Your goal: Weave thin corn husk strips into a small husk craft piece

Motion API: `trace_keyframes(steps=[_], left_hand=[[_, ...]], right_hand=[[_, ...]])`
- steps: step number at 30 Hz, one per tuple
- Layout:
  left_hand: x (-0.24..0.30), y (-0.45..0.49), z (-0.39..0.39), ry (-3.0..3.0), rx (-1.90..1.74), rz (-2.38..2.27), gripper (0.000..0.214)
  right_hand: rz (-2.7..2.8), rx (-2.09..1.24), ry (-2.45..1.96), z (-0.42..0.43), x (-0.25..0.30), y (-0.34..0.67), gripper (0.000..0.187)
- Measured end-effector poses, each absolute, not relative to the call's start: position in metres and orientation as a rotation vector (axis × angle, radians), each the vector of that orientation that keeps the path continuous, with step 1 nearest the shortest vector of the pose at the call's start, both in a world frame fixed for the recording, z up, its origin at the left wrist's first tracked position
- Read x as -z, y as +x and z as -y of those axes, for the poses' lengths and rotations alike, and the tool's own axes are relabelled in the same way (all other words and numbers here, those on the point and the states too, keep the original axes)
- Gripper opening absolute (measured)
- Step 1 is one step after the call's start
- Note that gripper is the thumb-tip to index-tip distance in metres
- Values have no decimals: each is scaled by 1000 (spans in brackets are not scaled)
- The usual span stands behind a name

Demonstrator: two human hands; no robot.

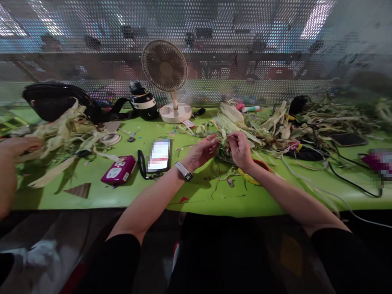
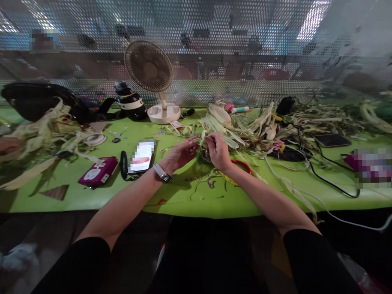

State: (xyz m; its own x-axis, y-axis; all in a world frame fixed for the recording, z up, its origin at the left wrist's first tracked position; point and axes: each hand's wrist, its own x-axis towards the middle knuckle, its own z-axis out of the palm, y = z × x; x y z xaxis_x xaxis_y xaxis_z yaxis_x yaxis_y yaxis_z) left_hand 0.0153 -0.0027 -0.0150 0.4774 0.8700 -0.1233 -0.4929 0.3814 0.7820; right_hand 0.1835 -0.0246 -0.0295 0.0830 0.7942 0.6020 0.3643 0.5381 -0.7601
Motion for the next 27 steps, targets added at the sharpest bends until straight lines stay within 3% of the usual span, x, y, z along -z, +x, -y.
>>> trace_keyframes(steps=[13,20,27], left_hand=[[17,26,17,996,-913,-743,33],[19,27,15,1184,-1070,-769,42],[18,21,7,1472,-1171,-721,31]], right_hand=[[1752,-121,-1108,31,27,187,54],[1697,-103,-1149,30,29,187,40],[1612,-273,-1148,27,26,185,31]])
